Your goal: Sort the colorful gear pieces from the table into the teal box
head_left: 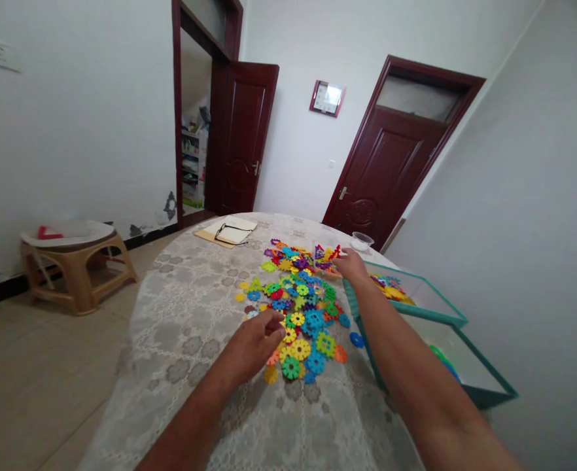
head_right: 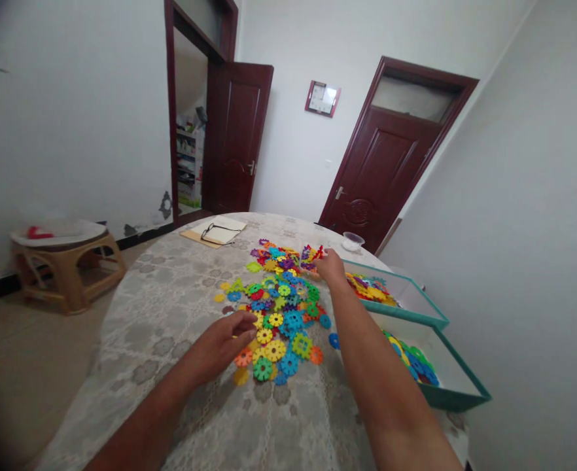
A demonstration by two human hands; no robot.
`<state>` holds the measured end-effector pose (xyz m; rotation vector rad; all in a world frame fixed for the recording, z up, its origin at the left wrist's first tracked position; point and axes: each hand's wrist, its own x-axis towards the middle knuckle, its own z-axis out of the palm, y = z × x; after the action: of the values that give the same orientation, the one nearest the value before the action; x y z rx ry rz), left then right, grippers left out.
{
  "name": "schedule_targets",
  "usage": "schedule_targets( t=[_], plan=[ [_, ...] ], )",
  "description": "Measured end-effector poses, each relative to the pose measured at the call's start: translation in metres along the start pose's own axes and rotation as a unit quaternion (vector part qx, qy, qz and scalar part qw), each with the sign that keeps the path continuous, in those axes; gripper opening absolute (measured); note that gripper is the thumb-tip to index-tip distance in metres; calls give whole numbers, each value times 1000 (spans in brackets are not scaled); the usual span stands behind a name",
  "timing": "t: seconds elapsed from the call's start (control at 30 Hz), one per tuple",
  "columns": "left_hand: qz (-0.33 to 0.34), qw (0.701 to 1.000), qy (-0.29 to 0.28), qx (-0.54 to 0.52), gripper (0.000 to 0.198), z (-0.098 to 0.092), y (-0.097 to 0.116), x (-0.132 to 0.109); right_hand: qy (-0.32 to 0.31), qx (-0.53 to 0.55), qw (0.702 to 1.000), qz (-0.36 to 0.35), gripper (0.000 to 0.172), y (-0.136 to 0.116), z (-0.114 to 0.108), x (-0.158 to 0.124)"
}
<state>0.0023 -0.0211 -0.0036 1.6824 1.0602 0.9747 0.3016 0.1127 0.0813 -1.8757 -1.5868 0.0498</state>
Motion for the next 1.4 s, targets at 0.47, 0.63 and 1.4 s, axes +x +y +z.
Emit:
schedule_targets(
  t=[0.47, 0.63, 1.4],
  plan=[
    [-47, 944, -86, 315, 52, -22, 4, -24, -160, -2, 981, -112, 27, 30, 4, -166],
    [-43, 912, -120, 391, 78, -3, -2, -16, -199, -85, 971, -103, 61, 45, -15, -220],
    [22, 924, -103, 367, 45, 35, -13, 6, -137, -30, 982, -126, 33, 29, 45, -199]
  ],
)
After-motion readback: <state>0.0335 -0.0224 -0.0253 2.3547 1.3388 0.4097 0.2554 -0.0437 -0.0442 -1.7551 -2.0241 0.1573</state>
